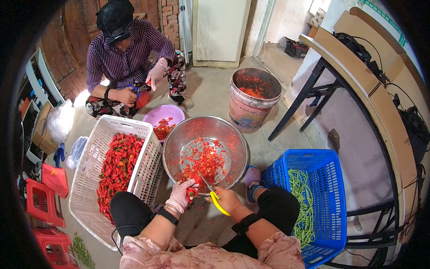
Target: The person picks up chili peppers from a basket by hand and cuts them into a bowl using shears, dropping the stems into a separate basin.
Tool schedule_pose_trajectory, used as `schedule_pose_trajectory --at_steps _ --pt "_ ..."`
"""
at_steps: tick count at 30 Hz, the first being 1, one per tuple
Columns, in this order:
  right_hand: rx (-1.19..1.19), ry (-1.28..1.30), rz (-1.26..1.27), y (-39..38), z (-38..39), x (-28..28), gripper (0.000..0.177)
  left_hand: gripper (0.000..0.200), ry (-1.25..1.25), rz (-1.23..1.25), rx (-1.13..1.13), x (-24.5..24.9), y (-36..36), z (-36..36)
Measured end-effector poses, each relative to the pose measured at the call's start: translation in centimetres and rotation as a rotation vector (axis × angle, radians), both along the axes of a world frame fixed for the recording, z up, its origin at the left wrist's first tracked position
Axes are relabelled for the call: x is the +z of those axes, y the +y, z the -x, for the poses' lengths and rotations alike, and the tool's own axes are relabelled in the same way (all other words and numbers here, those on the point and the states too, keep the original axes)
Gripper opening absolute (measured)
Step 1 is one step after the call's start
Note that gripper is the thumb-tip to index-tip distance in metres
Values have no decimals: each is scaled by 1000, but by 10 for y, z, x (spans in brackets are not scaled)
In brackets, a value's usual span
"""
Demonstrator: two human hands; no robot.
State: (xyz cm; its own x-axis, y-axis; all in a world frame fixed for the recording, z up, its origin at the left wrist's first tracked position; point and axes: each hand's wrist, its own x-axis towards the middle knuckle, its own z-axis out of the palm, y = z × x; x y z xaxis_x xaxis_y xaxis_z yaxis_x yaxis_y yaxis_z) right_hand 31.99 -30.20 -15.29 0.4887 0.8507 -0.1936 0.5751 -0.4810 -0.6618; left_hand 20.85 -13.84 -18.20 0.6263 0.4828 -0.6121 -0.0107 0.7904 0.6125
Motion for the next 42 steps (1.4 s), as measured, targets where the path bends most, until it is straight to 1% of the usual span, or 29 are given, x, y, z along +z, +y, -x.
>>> schedule_pose_trajectory --at_steps 2,3,5,6,8,12,14,18,21,23,24,26,27,28,29,30,32,35,37,39,41,42 --pt "-16 218 -37 -1 -2 0 57 22 9 1 16 0 0 0" --pt "-13 216 -36 0 -2 3 57 21 18 12 45 1 1 -1" --pt "12 142 52 1 2 11 60 21 25 21 74 4 0 -2" --pt "11 142 51 2 4 7 60 20 -8 17 52 6 -1 -2" --pt "48 -35 43 2 9 1 62 19 -40 12 29 9 -4 -2" --pt "20 -15 85 5 12 17 61 17 -17 25 1 7 -6 -3" --pt "-6 -18 171 6 14 22 58 16 -28 35 0 5 -4 -4" --pt "11 -67 168 4 9 17 56 15 15 18 -20 6 -1 -4" --pt "14 -25 129 1 3 10 57 14 45 5 -8 5 1 -2" --pt "2 56 -35 -1 -1 9 60 14 63 -7 -3 7 1 -1" --pt "1 56 -34 -2 -3 6 60 14 58 -21 7 9 1 -2" --pt "35 -26 -47 -3 -5 -1 61 14 54 -36 14 15 -1 -1" --pt "32 -25 -47 -4 -3 -3 61 14 53 -55 -36 20 -3 -1" --pt "57 -117 -111 -4 -2 -5 60 14 52 -73 -84 22 -3 -1" --pt "83 -209 -175 -3 0 -2 59 14 53 -73 -85 20 -3 -1" --pt "83 -207 -175 -2 0 2 59 14 50 -95 -105 17 -2 -1" --pt "73 -64 46 -2 -2 14 57 14 46 -116 -125 15 -1 0" --pt "80 -28 66 -1 -3 10 54 14 61 -142 -65 17 0 -1" --pt "70 -2 32 -2 -5 -4 53 14 84 -87 -63 19 2 -1" --pt "63 22 -4 -1 -5 -2 51 13 49 -58 -35 15 4 0" --pt "14 220 -121 -3 -4 4 52 13 14 -28 -7 14 5 -1" --pt "15 219 -121 -3 -5 2 52 13 -19 2 -6 15 5 -1"
